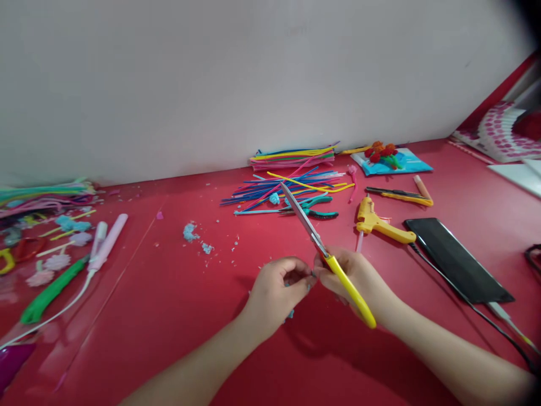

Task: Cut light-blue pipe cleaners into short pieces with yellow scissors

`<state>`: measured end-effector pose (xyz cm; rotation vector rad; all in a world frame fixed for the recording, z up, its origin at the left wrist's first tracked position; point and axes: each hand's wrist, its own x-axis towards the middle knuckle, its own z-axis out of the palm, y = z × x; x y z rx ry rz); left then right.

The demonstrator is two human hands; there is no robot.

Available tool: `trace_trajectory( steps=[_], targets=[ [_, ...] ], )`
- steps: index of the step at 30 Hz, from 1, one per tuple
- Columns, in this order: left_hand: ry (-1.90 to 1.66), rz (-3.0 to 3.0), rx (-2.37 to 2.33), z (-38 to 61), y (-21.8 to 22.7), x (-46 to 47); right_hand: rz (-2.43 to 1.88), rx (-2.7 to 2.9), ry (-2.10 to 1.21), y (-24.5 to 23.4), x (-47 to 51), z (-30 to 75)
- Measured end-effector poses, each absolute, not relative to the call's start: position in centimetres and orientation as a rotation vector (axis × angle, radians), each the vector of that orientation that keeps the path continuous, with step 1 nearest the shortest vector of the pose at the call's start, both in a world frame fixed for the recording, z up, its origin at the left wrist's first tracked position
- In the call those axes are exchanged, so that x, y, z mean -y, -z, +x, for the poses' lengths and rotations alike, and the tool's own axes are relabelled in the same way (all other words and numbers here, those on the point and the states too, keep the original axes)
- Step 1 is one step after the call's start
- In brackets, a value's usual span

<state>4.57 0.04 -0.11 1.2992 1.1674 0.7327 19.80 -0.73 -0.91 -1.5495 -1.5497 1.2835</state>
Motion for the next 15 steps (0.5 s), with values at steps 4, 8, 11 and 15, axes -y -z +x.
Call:
trace_trajectory(
  steps=[4, 8, 11, 15],
  targets=[
    [-0.762, 1.309, -1.196, 4.5, 0.3, 0.0, -1.551, 1.643, -1.227, 0.6, 0.6, 20.1],
    [-0.856, 1.135, -1.139, 3.9, -0.3, -0.9, -1.569, 1.867, -0.983, 0.4, 0.4, 21.2],
    [-1.027, 0.996, -1.062, 3.3, -0.8, -1.6, -1.681, 2.082, -0.677, 0.6, 0.6, 22.0],
    [-1.185, 0.921, -0.981, 2.7, -1.5, -2.0, -1.692, 2.278, -0.421, 1.2, 0.9, 22.2]
  ],
)
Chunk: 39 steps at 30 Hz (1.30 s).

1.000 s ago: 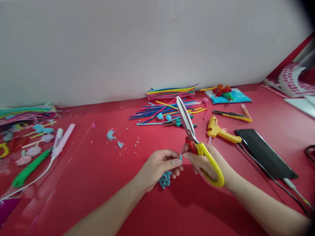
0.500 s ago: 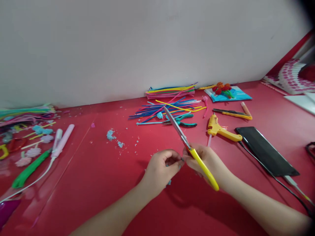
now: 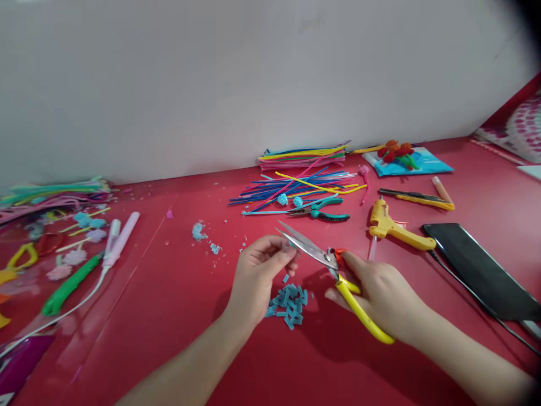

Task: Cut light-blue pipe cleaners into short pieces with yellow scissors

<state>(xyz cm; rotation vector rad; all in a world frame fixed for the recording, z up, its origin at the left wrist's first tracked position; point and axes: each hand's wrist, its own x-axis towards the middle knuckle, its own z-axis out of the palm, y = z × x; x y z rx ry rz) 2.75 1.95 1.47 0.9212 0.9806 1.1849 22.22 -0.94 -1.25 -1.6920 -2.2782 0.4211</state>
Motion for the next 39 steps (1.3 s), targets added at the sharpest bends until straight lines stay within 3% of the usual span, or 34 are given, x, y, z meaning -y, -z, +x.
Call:
trace_trajectory(
  steps=[8, 39],
  targets=[
    [-1.251, 0.896, -0.908, 2.41, -1.78, -2.00, -1.627, 2.417, -0.207, 2.15, 1.20, 22.15],
    [-1.282, 0.876, -0.897, 2.29, -1.54, -2.15, -1.580, 2.418, -0.158, 2.17, 1.39, 22.24]
  ],
)
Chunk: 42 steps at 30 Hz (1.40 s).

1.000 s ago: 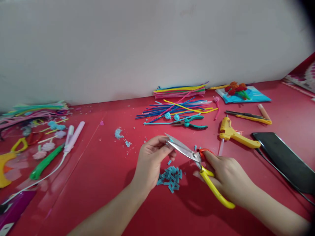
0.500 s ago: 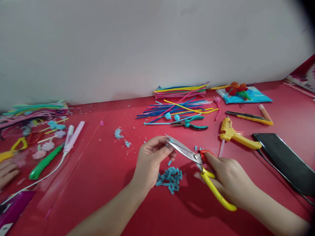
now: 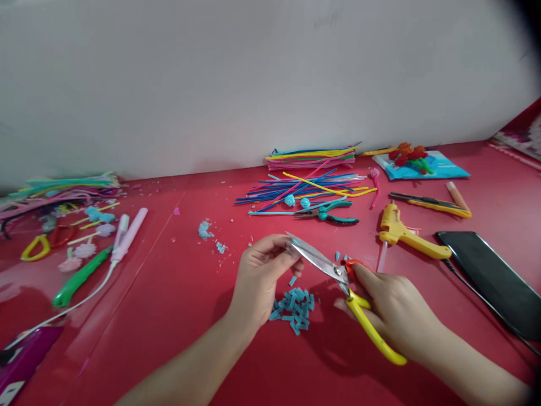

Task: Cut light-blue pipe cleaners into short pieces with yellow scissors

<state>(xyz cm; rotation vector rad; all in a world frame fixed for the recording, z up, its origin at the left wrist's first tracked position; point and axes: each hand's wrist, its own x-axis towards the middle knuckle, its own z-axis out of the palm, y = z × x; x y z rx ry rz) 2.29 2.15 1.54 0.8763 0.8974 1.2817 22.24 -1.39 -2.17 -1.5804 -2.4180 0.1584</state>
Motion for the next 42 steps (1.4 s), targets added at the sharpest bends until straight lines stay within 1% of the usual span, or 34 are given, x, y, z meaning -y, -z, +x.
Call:
trace_trajectory(
  steps=[19, 29, 31, 34, 40, 42],
  targets=[
    [-1.264, 0.865, -0.877, 2.3, -1.6, -2.1, -1.572, 2.436, -0.198, 2.2, 1.4, 22.3],
    [-1.225, 0.876, -0.940, 2.1, -1.6, -2.2, -1.549, 2.414, -0.113, 2.6, 1.3, 22.7],
    [-1.221, 0.872, -0.947, 2.1, -1.7, -2.2, -1.587, 2.394, -0.142, 2.7, 1.2, 22.6],
    [-1.175, 0.857, -0.944, 2.1, -1.7, -2.3, -1.688, 2.266, -0.392, 2.5, 0.9, 22.2],
    [-0.929, 0.850, -0.914, 2.3, -1.0, -1.6, -1.599, 1.686, -1.287, 0.4, -0.2, 20.6],
    [-0.861, 0.839, -0.883, 2.7, -0.7, -1.2, -1.546, 1.557, -1.445, -0.6, -0.5, 20.0]
  ],
)
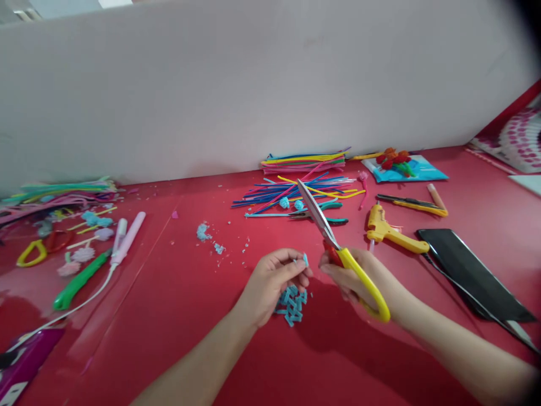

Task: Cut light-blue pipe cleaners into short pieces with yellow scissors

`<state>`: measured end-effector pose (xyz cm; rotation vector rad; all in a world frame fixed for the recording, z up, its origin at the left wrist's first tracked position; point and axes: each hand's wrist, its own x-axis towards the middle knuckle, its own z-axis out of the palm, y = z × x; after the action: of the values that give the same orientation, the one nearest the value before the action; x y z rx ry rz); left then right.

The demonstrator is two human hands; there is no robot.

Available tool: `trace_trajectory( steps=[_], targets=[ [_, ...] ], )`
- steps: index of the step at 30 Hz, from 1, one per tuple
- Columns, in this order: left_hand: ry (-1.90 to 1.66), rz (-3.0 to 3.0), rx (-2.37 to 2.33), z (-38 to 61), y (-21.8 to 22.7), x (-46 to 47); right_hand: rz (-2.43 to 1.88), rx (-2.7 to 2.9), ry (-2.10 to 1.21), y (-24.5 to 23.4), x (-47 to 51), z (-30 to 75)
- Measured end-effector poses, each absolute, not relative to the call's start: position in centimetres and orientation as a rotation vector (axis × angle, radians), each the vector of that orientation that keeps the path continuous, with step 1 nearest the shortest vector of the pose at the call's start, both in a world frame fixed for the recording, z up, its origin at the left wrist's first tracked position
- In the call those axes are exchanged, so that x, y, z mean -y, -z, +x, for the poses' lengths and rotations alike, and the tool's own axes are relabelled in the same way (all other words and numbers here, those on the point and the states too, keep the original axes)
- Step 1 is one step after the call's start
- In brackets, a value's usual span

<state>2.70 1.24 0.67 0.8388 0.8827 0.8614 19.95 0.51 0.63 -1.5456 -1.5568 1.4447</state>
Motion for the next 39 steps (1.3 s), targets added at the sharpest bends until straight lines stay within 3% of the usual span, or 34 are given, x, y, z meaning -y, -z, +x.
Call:
trace_trajectory(
  steps=[13, 29, 39],
  targets=[
    [-0.669, 0.948, -0.989, 3.0, 0.5, -0.1, -1.390, 1.490, -1.555, -0.2, 0.0, 18.9],
    [-0.805, 1.220, -1.270, 4.0, -0.1, 0.5, -1.502, 1.678, -1.243, 0.2, -0.1, 18.8],
    [-1.202, 0.900, -1.000, 1.8, -0.3, -1.0, -1.720, 2.350, -0.481, 1.5, 0.5, 22.4]
  ],
)
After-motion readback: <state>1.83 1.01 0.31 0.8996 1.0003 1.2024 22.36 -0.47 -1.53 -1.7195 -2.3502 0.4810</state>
